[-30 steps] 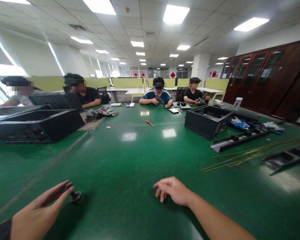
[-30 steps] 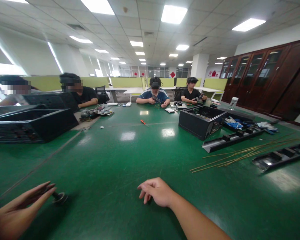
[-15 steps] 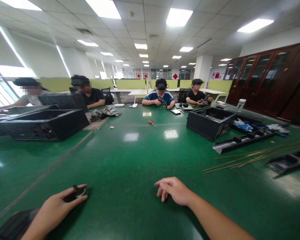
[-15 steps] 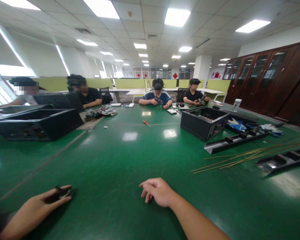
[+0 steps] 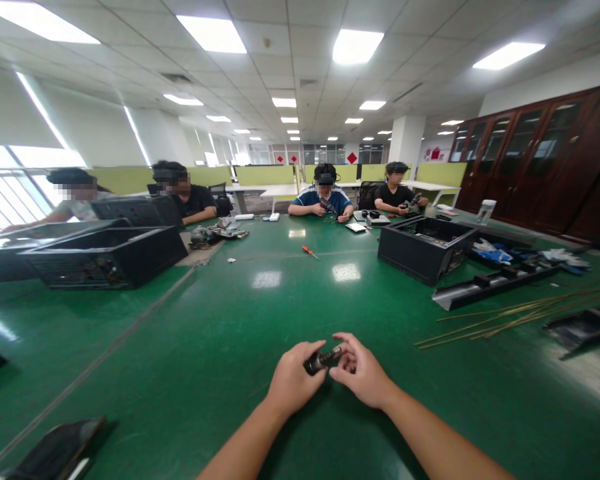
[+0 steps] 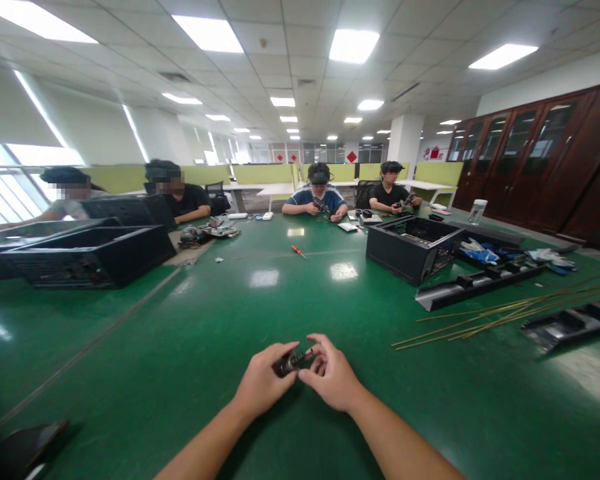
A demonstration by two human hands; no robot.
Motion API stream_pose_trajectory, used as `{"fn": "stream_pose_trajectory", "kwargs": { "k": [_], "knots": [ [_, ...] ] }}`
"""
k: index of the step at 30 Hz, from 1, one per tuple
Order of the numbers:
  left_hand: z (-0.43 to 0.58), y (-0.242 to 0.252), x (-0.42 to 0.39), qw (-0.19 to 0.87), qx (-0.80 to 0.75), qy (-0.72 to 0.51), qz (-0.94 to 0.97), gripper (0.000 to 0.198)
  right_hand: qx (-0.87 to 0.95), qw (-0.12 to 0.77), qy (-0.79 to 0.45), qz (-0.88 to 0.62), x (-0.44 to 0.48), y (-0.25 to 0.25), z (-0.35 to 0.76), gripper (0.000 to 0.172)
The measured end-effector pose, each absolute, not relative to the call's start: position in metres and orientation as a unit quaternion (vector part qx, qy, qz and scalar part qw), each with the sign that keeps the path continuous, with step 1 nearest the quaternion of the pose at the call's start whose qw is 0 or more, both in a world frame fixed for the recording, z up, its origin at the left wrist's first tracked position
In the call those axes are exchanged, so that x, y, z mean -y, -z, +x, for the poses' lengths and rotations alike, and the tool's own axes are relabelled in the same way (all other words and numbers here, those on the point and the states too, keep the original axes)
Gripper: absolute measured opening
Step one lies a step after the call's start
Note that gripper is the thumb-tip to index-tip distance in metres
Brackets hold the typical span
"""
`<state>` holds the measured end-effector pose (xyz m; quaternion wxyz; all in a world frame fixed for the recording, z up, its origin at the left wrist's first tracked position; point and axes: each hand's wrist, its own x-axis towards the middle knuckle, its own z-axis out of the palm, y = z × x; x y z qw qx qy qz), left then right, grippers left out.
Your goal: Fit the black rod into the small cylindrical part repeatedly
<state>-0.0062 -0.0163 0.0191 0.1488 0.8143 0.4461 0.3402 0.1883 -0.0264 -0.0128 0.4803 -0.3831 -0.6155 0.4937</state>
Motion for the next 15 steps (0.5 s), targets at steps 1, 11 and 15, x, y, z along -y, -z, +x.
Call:
{"fn": "stream_pose_trajectory", "kwargs": {
  "k": [1, 11, 15],
  "knots": [
    [-0.005, -0.014, 0.016, 0.154, -0.444, -0.341, 0.814, 0.045, 0.618, 0.479, -0.487, -0.389, 0.026, 0.014, 0.19, 0.06],
    [-0.016, -0.015, 0.022, 0.19, -0.389, -0.36, 0.827, 0.025, 0.704, 0.405, -0.411, -0.414, 0.029, 0.008, 0.189, 0.032],
    [-0.012, -0.015, 0.022, 0.192, -0.353, -0.37, 0.837, 0.022, 0.734, 0.398, -0.353, -0.422, 0.029, 0.004, 0.191, 0.019]
  ]
}}
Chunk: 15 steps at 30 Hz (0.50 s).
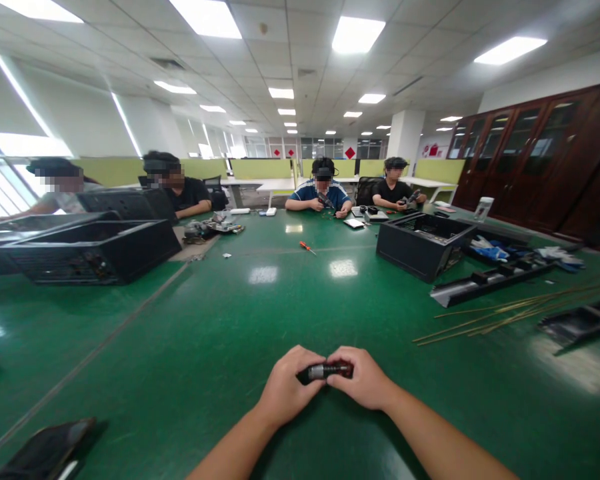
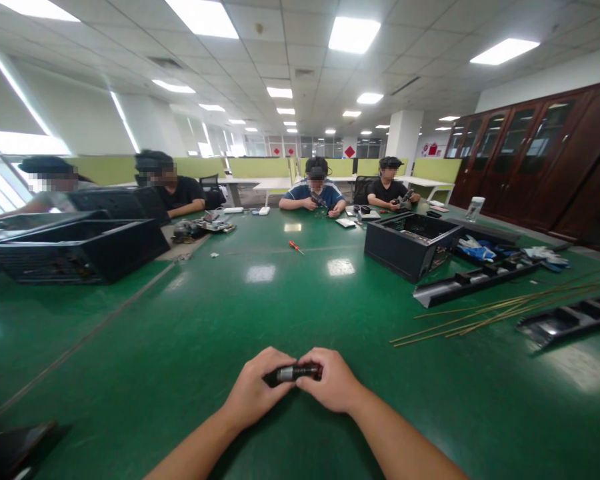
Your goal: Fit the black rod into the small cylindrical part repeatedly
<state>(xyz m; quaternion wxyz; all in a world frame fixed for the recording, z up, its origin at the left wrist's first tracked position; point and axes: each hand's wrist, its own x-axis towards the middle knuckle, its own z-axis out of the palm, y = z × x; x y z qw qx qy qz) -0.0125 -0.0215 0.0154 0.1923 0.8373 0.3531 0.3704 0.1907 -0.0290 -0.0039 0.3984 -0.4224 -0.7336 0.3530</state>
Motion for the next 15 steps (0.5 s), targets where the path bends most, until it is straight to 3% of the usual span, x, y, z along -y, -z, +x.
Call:
{"fn": "stream_pose_trajectory", "kwargs": {
  "k": [15],
  "knots": [
    [-0.0129, -0.0099, 0.0244, 0.215, -0.379, -0.343, 0.832, 0.023, 0.752, 0.391, -0.332, -0.415, 0.0288, 0.0043, 0.1928, 0.011]
  ]
}}
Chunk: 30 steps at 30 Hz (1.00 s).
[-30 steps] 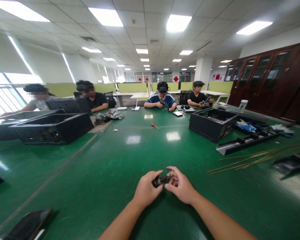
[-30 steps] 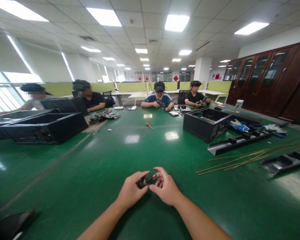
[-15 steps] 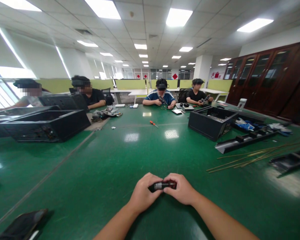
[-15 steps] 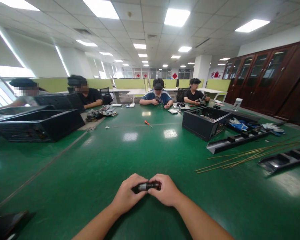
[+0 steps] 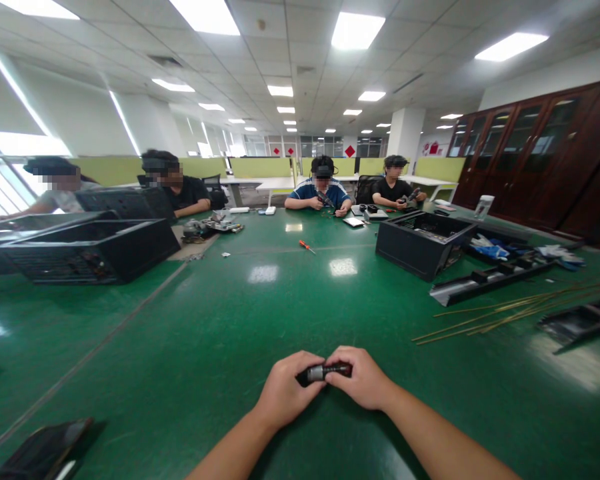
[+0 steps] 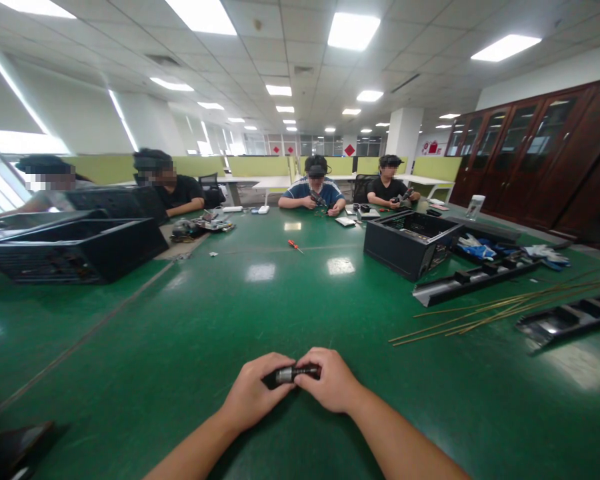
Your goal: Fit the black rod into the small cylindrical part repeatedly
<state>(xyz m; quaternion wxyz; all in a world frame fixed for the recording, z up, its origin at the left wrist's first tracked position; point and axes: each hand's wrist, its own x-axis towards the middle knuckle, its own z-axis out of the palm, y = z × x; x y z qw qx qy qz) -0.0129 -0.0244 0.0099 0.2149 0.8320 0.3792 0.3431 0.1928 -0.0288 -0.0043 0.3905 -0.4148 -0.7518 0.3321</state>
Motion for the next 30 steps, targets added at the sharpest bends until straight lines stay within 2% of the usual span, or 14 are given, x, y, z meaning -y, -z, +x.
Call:
{"fn": "stream_pose_trajectory", "kwargs": {
  "k": [30],
  "knots": [
    [-0.0124, -0.0128, 0.0251, 0.193, -0.382, -0.355, 0.831, 0.021, 0.753, 0.388, -0.331, -0.417, 0.029, 0.0012, 0.1942, 0.013]
  ]
}}
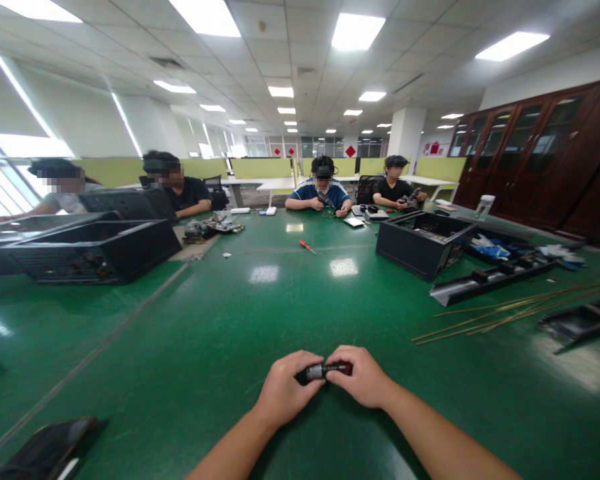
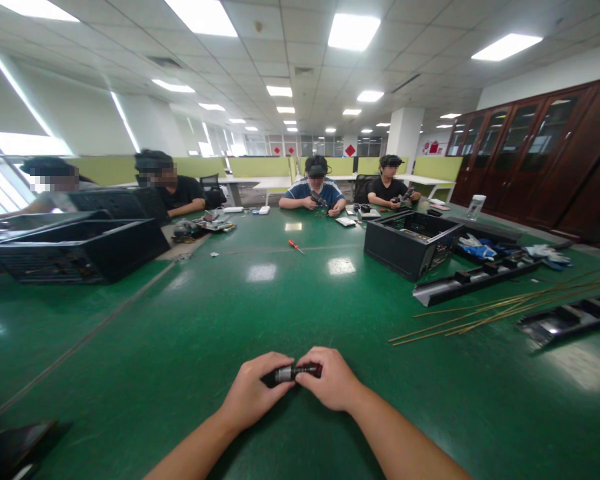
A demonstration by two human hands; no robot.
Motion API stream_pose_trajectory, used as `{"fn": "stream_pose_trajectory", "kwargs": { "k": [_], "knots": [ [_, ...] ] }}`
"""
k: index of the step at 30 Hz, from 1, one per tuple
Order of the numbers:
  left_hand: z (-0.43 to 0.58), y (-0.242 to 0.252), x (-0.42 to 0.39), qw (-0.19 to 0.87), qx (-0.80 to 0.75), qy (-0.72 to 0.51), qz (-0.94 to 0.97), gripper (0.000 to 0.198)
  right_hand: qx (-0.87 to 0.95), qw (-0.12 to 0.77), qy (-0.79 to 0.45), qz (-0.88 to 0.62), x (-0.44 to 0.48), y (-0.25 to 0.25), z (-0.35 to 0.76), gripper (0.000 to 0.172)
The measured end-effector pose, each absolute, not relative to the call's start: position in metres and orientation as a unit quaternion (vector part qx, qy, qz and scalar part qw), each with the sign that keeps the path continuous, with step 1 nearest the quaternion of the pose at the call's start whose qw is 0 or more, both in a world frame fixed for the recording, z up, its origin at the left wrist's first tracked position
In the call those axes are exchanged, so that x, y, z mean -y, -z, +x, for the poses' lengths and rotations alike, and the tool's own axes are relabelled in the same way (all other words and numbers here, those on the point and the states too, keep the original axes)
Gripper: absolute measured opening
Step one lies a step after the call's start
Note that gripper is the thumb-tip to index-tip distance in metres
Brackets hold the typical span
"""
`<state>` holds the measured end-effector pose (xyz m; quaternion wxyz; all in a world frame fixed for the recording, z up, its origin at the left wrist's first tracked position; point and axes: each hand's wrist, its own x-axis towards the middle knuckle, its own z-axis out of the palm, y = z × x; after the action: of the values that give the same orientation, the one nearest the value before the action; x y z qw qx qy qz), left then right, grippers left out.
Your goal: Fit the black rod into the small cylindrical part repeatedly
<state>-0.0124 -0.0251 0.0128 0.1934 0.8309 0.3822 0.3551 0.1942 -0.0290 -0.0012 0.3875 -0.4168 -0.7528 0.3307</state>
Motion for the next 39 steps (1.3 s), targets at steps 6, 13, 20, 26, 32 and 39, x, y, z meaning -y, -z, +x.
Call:
{"fn": "stream_pose_trajectory", "kwargs": {
  "k": [6, 13, 20, 26, 32, 39],
  "knots": [
    [-0.0135, -0.0115, 0.0251, 0.192, -0.379, -0.357, 0.832, 0.023, 0.752, 0.385, -0.331, -0.42, 0.0287, 0.0014, 0.1944, 0.012],
    [-0.0137, -0.011, 0.0243, 0.192, -0.378, -0.358, 0.832, 0.021, 0.753, 0.384, -0.329, -0.421, 0.0282, 0.0023, 0.1952, 0.012],
    [-0.0133, -0.0135, 0.0251, 0.185, -0.381, -0.356, 0.833, 0.021, 0.751, 0.379, -0.332, -0.426, 0.0284, 0.0019, 0.1958, 0.012],
    [-0.0134, -0.0134, 0.0254, 0.184, -0.382, -0.36, 0.831, 0.021, 0.746, 0.383, -0.335, -0.429, 0.0292, 0.0007, 0.1954, 0.012],
    [-0.0129, -0.0142, 0.0262, 0.175, -0.377, -0.369, 0.831, 0.022, 0.753, 0.378, -0.328, -0.427, 0.0288, 0.0004, 0.1959, 0.012],
    [-0.0136, -0.0139, 0.0262, 0.17, -0.379, -0.37, 0.831, 0.022, 0.75, 0.376, -0.327, -0.435, 0.0283, 0.0004, 0.1969, 0.012]
  ]
}}
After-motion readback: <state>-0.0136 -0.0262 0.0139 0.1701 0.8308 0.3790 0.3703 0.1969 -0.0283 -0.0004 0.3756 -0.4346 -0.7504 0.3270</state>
